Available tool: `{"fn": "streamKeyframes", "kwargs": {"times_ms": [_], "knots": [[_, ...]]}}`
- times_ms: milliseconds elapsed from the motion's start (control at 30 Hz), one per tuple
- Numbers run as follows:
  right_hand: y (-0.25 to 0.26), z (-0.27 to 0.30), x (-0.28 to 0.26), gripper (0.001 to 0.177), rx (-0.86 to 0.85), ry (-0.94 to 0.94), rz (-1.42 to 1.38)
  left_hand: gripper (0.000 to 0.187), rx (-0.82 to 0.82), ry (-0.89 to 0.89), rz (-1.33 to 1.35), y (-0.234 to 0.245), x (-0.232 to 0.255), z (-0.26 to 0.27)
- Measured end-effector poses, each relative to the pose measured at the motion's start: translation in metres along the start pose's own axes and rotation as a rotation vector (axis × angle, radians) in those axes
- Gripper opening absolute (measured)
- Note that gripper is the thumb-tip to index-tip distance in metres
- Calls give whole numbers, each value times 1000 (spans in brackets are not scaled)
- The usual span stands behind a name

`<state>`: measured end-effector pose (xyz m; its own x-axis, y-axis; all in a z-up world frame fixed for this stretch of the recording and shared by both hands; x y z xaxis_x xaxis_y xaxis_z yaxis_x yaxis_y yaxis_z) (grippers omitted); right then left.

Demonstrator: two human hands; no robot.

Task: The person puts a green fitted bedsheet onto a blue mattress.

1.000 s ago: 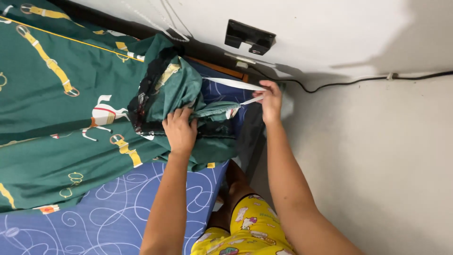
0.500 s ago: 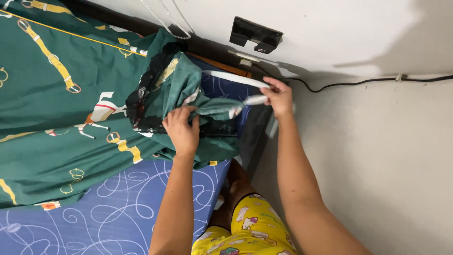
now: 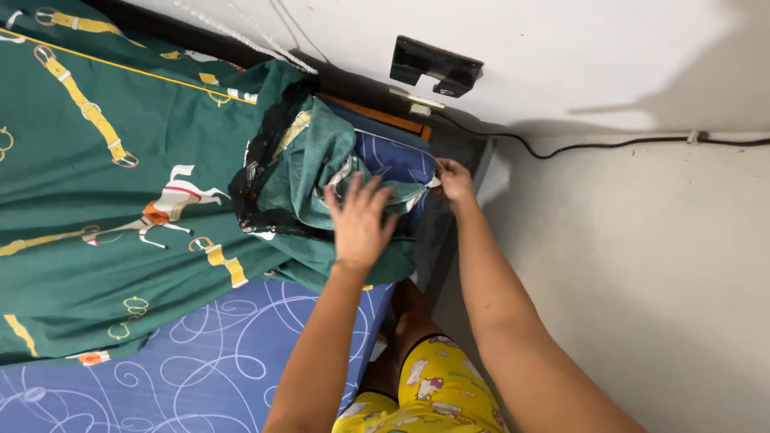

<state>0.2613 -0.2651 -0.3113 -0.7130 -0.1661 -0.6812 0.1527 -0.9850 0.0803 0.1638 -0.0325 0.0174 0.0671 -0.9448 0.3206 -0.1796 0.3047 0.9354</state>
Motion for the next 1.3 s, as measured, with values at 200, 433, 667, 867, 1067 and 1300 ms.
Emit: {"fn": "streamKeyframes", "kwargs": {"times_ms": [200,433,667,867,1067,1300], "knots": [[-1,11,-19,21,-25,44,-201,63,-53,-199,202,-56,44,-11],[4,-29,7,19,75,235,142,11,-149,-71,288,-96,33,-10],[-15,3,62,28,-5,445,604,13,-430,-138,187,-141,42,28],[-22,63,109,27,-265,-3,389,15,-789,-72,156,-139,31,51],[-4,47,-30,43,26,145,-176,16,-581,-19,275,-118,24,45],[-36,72,-86,60,151,339,385,15,-571,11,265,-123,15,53]]}}
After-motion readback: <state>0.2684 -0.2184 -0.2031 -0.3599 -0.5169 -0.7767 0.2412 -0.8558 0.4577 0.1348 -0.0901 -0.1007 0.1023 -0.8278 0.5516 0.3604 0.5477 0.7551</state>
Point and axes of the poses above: each hand's wrist, its own z-axis away from the middle knuckle, its own y-axis out of the back of the hand, x = y × z, the point moved 10 cm from there along -z, towards the middle knuckle, and after that the axes turned 4 degrees about -y, right-handed, at the moved point
